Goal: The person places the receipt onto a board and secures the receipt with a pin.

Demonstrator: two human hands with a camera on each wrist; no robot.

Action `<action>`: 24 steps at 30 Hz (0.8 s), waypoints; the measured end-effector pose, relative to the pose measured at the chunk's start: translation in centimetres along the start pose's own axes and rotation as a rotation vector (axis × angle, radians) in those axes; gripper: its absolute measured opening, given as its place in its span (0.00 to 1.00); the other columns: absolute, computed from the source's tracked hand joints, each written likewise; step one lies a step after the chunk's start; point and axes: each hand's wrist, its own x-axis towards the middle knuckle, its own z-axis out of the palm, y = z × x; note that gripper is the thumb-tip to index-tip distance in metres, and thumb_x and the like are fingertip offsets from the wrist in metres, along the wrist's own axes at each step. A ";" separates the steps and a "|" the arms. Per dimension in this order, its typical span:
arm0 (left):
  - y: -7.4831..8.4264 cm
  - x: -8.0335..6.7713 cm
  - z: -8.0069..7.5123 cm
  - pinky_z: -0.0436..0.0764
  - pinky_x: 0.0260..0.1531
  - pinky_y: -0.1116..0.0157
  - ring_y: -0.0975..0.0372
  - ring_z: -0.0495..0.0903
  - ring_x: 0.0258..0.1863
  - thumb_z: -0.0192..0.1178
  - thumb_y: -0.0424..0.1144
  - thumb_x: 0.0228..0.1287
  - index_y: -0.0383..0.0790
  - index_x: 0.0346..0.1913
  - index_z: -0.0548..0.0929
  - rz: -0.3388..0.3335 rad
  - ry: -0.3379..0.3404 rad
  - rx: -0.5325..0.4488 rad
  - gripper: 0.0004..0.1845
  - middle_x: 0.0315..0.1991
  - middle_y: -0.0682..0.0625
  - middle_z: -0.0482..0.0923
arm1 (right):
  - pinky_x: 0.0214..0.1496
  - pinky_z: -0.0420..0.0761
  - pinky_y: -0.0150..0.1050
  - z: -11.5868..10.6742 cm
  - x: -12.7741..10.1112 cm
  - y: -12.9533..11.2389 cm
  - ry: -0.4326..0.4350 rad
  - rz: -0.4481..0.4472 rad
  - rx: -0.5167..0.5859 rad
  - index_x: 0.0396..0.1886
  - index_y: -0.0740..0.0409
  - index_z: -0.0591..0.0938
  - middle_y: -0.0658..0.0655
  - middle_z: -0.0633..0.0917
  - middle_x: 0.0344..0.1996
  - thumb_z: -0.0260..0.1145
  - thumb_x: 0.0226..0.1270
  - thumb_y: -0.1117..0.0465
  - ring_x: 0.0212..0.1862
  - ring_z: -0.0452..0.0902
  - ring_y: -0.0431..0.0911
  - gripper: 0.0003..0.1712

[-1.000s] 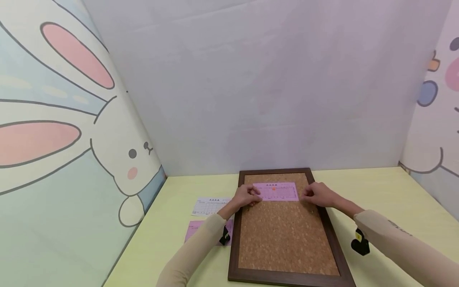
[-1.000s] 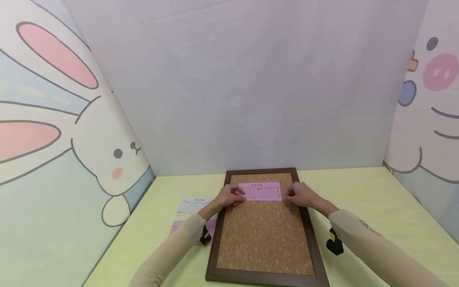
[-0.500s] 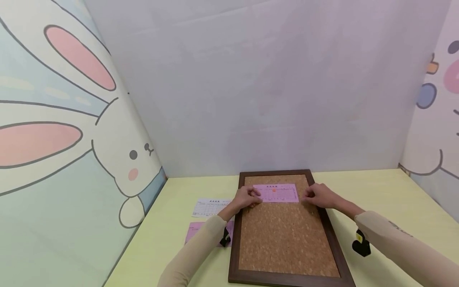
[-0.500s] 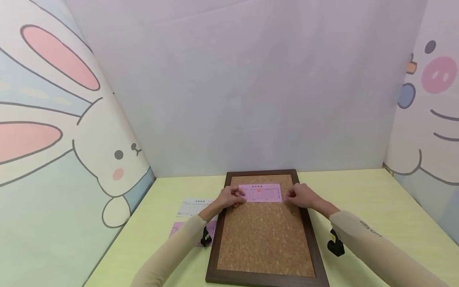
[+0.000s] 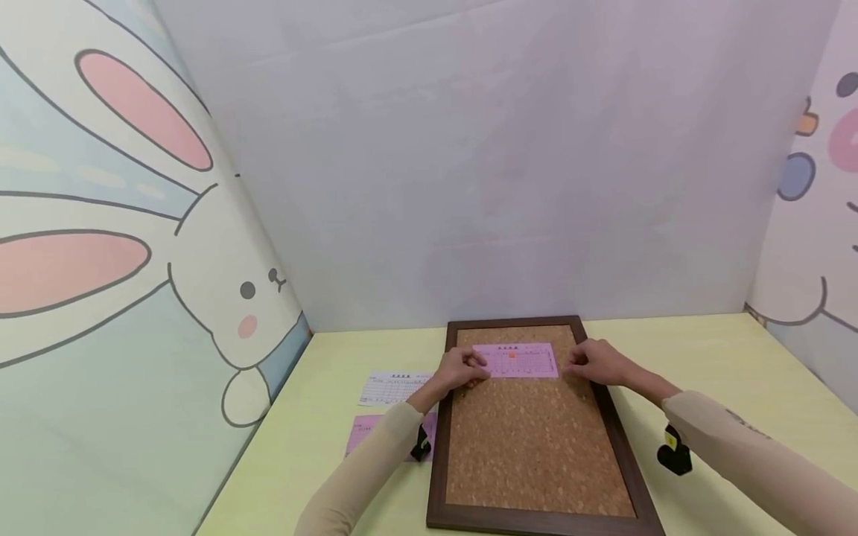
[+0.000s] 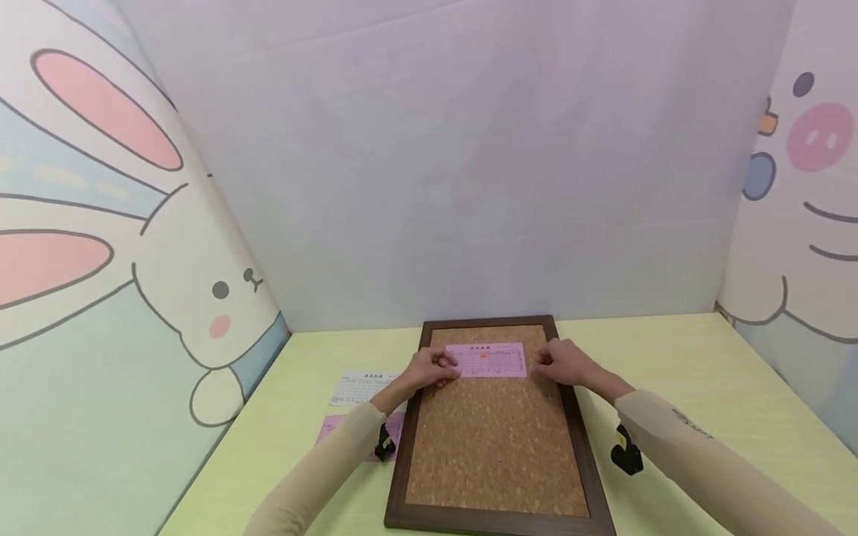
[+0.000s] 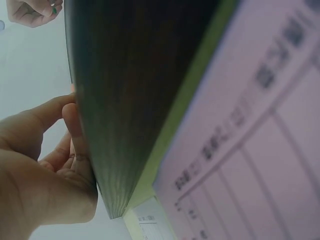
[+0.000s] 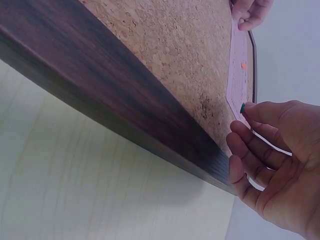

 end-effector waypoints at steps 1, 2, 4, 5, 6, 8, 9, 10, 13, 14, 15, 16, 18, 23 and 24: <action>0.0 0.0 0.0 0.75 0.21 0.74 0.66 0.75 0.20 0.72 0.32 0.61 0.33 0.42 0.85 -0.003 0.000 -0.004 0.09 0.26 0.52 0.80 | 0.24 0.64 0.30 0.0 0.0 0.0 0.000 -0.002 -0.003 0.26 0.59 0.85 0.45 0.76 0.18 0.69 0.68 0.64 0.21 0.63 0.33 0.09; 0.1 0.0 0.0 0.75 0.21 0.74 0.66 0.75 0.20 0.71 0.33 0.62 0.33 0.42 0.85 -0.004 -0.001 -0.004 0.09 0.25 0.53 0.79 | 0.24 0.64 0.30 0.0 0.1 0.0 0.001 -0.002 -0.004 0.26 0.59 0.85 0.45 0.76 0.18 0.69 0.68 0.64 0.21 0.63 0.33 0.09; 0.1 0.0 -0.1 0.75 0.21 0.74 0.66 0.75 0.20 0.71 0.33 0.62 0.33 0.42 0.85 -0.006 -0.004 -0.003 0.08 0.25 0.54 0.79 | 0.24 0.64 0.30 0.0 0.1 0.1 0.004 0.002 -0.004 0.26 0.59 0.84 0.44 0.76 0.18 0.69 0.68 0.64 0.21 0.63 0.33 0.10; 0.2 0.0 -0.1 0.75 0.21 0.74 0.67 0.75 0.20 0.71 0.33 0.62 0.33 0.42 0.85 -0.004 -0.007 -0.001 0.08 0.25 0.55 0.79 | 0.24 0.64 0.30 0.0 0.2 0.1 0.005 0.004 0.000 0.25 0.59 0.84 0.45 0.76 0.18 0.69 0.68 0.64 0.21 0.63 0.33 0.10; 0.2 0.0 -0.1 0.75 0.20 0.74 0.67 0.75 0.20 0.71 0.33 0.62 0.33 0.42 0.85 0.000 -0.008 0.002 0.08 0.24 0.55 0.79 | 0.24 0.64 0.30 0.0 0.2 0.1 0.005 0.004 0.004 0.25 0.59 0.84 0.45 0.75 0.18 0.69 0.68 0.64 0.21 0.63 0.33 0.10; 0.3 0.0 0.0 0.75 0.20 0.74 0.67 0.75 0.19 0.71 0.32 0.62 0.32 0.42 0.86 0.011 -0.009 0.010 0.08 0.24 0.55 0.78 | 0.24 0.64 0.30 0.0 0.3 0.1 0.009 0.003 0.008 0.25 0.59 0.83 0.44 0.75 0.18 0.69 0.68 0.64 0.21 0.63 0.33 0.10; 0.3 0.0 0.0 0.75 0.20 0.73 0.67 0.75 0.19 0.71 0.32 0.62 0.32 0.42 0.86 0.013 -0.009 0.014 0.08 0.24 0.55 0.78 | 0.24 0.64 0.29 0.1 0.4 0.2 0.011 0.004 0.012 0.25 0.59 0.83 0.44 0.75 0.18 0.69 0.68 0.64 0.21 0.63 0.33 0.10; 0.3 0.0 0.0 0.75 0.20 0.73 0.67 0.75 0.19 0.71 0.31 0.62 0.32 0.42 0.86 0.015 -0.008 0.016 0.08 0.23 0.55 0.78 | 0.24 0.64 0.29 0.1 0.5 0.2 0.010 0.005 0.015 0.25 0.59 0.83 0.44 0.74 0.18 0.69 0.68 0.64 0.21 0.63 0.34 0.10; 0.2 0.0 0.0 0.75 0.19 0.74 0.68 0.75 0.19 0.71 0.30 0.61 0.31 0.41 0.86 0.013 -0.007 0.006 0.08 0.23 0.55 0.78 | 0.24 0.64 0.29 0.2 0.7 0.2 0.006 0.010 0.015 0.26 0.59 0.84 0.44 0.74 0.18 0.69 0.68 0.64 0.22 0.63 0.34 0.10; 0.2 0.1 0.0 0.75 0.20 0.74 0.68 0.75 0.19 0.71 0.30 0.61 0.31 0.42 0.86 0.009 -0.008 0.001 0.08 0.23 0.55 0.78 | 0.24 0.64 0.30 0.3 0.8 0.3 0.005 0.009 0.012 0.26 0.60 0.84 0.44 0.74 0.18 0.69 0.68 0.64 0.22 0.63 0.35 0.09; 0.2 0.1 0.0 0.75 0.20 0.74 0.68 0.75 0.19 0.71 0.30 0.61 0.31 0.42 0.85 0.009 -0.008 -0.005 0.09 0.24 0.55 0.78 | 0.24 0.64 0.30 0.3 0.9 0.3 0.003 0.016 0.017 0.26 0.60 0.84 0.45 0.74 0.18 0.69 0.68 0.64 0.22 0.64 0.35 0.09; 0.2 0.2 0.0 0.75 0.19 0.75 0.68 0.75 0.19 0.72 0.30 0.60 0.31 0.41 0.85 0.009 -0.008 -0.011 0.09 0.24 0.55 0.78 | 0.24 0.64 0.30 0.4 1.0 0.3 0.000 0.018 0.019 0.26 0.60 0.84 0.45 0.74 0.18 0.69 0.68 0.64 0.22 0.64 0.35 0.09; 0.2 0.2 0.0 0.75 0.20 0.75 0.67 0.75 0.19 0.72 0.30 0.60 0.30 0.41 0.85 0.009 -0.009 -0.020 0.09 0.24 0.53 0.79 | 0.24 0.64 0.30 0.5 1.1 0.2 -0.001 0.018 0.024 0.26 0.60 0.84 0.45 0.74 0.18 0.69 0.68 0.65 0.22 0.64 0.36 0.09; 0.2 0.2 -0.1 0.75 0.20 0.74 0.67 0.75 0.19 0.72 0.30 0.60 0.30 0.41 0.85 0.011 -0.008 -0.013 0.09 0.25 0.51 0.80 | 0.25 0.65 0.30 0.8 1.3 -0.2 -0.005 0.020 0.034 0.26 0.59 0.84 0.45 0.75 0.19 0.68 0.68 0.66 0.22 0.65 0.36 0.08; 0.2 0.2 -0.1 0.76 0.20 0.74 0.67 0.75 0.19 0.72 0.30 0.60 0.29 0.41 0.85 0.011 -0.008 -0.013 0.09 0.25 0.51 0.80 | 0.24 0.65 0.30 0.9 1.3 -0.3 -0.005 0.019 0.033 0.26 0.59 0.83 0.44 0.74 0.18 0.68 0.68 0.66 0.22 0.65 0.36 0.09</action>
